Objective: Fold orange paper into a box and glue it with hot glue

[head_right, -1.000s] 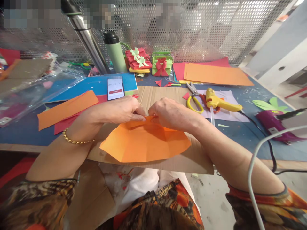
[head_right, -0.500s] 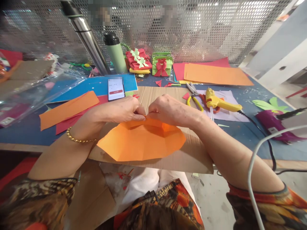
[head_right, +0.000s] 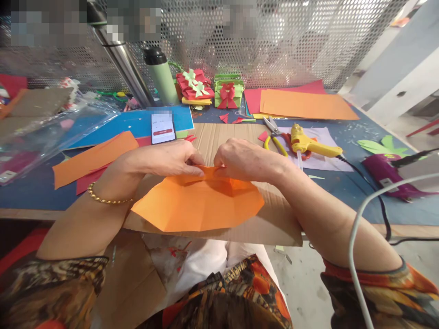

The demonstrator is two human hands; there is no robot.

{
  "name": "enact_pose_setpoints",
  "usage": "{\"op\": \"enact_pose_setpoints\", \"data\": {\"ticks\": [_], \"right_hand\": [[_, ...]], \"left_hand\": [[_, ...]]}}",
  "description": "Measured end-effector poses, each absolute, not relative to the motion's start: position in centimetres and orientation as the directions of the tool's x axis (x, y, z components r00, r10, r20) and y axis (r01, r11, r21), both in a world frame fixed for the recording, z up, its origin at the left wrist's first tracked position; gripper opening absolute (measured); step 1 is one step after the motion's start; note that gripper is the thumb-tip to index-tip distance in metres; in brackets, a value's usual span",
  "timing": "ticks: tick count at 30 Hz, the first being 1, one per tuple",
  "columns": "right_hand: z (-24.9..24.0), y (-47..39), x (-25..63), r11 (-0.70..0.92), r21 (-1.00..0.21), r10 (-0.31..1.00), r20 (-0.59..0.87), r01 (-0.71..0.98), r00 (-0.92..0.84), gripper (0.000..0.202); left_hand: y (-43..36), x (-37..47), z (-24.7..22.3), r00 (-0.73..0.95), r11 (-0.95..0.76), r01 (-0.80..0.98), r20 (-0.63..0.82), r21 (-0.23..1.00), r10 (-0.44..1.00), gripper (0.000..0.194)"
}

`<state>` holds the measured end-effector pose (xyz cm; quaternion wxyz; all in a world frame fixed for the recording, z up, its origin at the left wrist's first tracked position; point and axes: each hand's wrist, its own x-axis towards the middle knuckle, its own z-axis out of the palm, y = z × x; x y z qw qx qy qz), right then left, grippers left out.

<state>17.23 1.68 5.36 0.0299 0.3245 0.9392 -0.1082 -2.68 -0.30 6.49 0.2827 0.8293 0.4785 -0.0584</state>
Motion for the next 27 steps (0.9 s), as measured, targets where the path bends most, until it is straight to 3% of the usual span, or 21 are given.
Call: {"op": "enact_pose_setpoints", "data": {"ticks": [7, 16, 21, 27], "right_hand": [[5.4, 1.8, 17.4, 0.781, -0.187, 0.59, -0.094, 0.597, -0.802, 0.019], [5.7, 1.6, 17.2, 0.752, -0.164, 0.625, -0.13, 0.639, -0.769, 0.02], [5.5, 2.0, 17.6, 0.756, -0.115, 0.637, -0.091, 0.644, -0.765, 0.021], [5.1, 2.7, 18.0, 0.722, -0.01, 0.692, -0.026, 0.692, -0.722, 0.02]], "left_hand": [[-0.5, -2.4, 6.7, 0.472, -0.407, 0.881, -0.417, 0.239, 0.777, 0.009], [0.0, -2.9, 6.3, 0.486, -0.399, 0.873, -0.439, 0.281, 0.755, 0.016], [-0.2, -2.9, 7.4, 0.497, -0.375, 0.855, -0.361, 0.358, 0.789, 0.038], [0.1, -3.3, 6.9, 0.457, -0.384, 0.886, -0.348, 0.26, 0.819, 0.063]]}}
